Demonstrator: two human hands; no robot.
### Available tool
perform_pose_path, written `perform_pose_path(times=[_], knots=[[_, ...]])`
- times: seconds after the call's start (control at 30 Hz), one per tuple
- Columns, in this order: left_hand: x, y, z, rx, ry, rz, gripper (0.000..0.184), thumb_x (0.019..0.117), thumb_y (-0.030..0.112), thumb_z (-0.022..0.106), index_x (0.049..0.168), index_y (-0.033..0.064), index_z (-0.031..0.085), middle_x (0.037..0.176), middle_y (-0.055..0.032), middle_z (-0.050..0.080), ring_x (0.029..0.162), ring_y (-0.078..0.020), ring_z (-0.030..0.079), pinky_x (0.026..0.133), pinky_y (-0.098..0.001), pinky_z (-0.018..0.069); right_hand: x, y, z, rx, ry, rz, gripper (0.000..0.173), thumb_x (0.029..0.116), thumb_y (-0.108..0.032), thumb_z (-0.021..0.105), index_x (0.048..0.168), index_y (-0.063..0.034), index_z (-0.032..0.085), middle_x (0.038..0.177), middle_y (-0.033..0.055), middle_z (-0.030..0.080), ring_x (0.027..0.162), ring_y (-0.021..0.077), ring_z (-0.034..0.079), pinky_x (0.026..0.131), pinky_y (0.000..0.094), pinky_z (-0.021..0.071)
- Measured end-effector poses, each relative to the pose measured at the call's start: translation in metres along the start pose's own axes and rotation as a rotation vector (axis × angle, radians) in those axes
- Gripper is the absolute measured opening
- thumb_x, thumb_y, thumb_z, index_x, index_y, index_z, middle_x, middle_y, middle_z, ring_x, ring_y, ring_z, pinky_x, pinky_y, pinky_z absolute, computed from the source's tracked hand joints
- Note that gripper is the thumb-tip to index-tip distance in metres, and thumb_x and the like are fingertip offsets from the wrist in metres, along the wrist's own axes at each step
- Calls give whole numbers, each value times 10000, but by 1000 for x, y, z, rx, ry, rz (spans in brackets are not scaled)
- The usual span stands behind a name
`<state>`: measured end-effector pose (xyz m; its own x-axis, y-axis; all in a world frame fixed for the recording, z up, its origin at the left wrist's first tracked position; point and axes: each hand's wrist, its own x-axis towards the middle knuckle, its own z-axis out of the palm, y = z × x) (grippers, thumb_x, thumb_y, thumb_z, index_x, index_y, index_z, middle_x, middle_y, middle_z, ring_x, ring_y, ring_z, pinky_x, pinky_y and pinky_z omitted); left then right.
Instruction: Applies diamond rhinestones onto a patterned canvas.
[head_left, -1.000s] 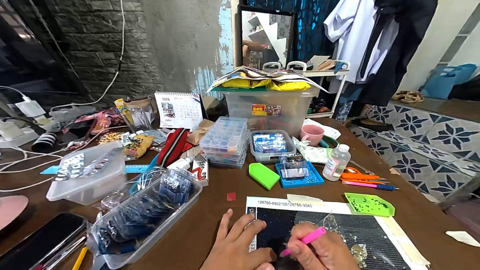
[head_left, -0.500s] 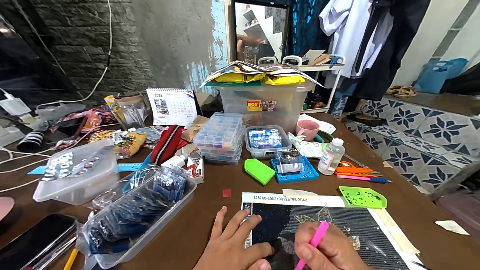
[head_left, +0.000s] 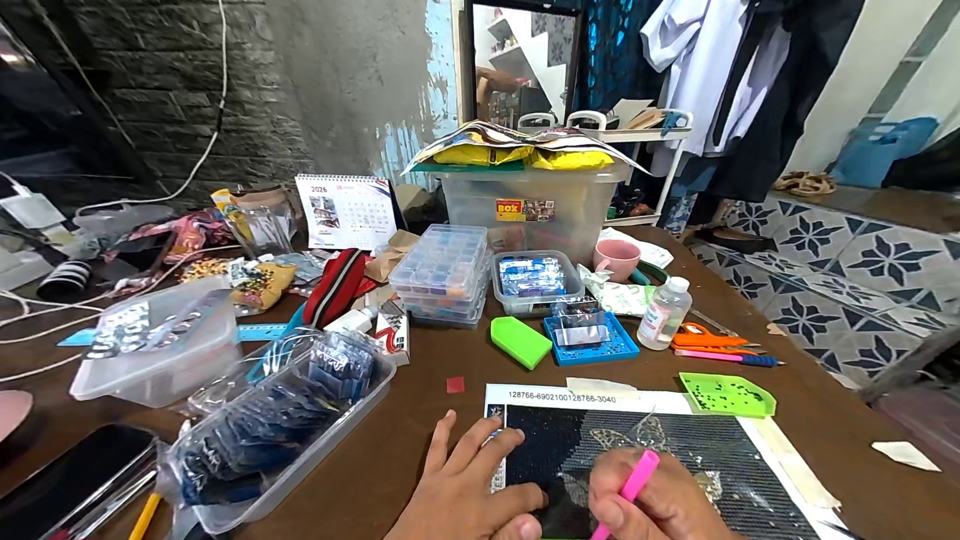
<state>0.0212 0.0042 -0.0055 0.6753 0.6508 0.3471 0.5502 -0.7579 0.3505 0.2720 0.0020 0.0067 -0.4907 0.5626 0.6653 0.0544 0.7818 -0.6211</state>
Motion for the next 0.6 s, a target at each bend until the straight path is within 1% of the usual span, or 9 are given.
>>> perform_pose_path(times=[0.2, 0.3, 0.37, 0.5, 0.6], knots=[[0, 0, -1, -6, -6, -7, 559, 1110, 474, 232, 1164, 259, 745, 1445, -166, 575, 1446, -417, 410, 1123, -769, 151, 0, 0, 0, 15, -14, -8, 367, 1111, -257, 448, 880, 8, 555, 708, 92, 539, 651, 55, 542, 630, 143, 445], [1, 1, -2, -6, -15, -12, 559, 1111, 472, 231, 1167, 255, 744, 1448, -166, 572, 1451, -413, 403, 1126, -766, 146, 0, 1, 0, 2, -19, -21, 369, 1110, -255, 452, 876, 9, 560, 713, 103, 549, 664, 75, 558, 646, 156, 460], [1, 0, -3, -9, -12, -12, 555, 1111, 473, 236, 1165, 255, 744, 1449, -165, 571, 1453, -410, 402, 1128, -766, 143, 0, 0, 0, 4, -18, -14, 369, 1110, -252, 452, 879, 13, 561, 711, 104, 554, 661, 71, 560, 644, 154, 462], [1, 0, -2, -24, -4, -10, 568, 1109, 480, 230, 1159, 254, 749, 1443, -172, 573, 1449, -413, 404, 1128, -765, 142, 0, 0, -1, 61, 21, 55, 366, 1111, -282, 445, 912, 2, 561, 710, 67, 550, 632, 9, 531, 607, 125, 439], [1, 0, -3, -43, -9, -15, 551, 1111, 459, 249, 1158, 247, 756, 1439, -180, 578, 1446, -428, 405, 1121, -771, 145, -2, 3, -2, 130, 93, 135, 329, 1105, -308, 459, 960, -41, 583, 723, 2, 584, 648, -39, 563, 609, 122, 473]])
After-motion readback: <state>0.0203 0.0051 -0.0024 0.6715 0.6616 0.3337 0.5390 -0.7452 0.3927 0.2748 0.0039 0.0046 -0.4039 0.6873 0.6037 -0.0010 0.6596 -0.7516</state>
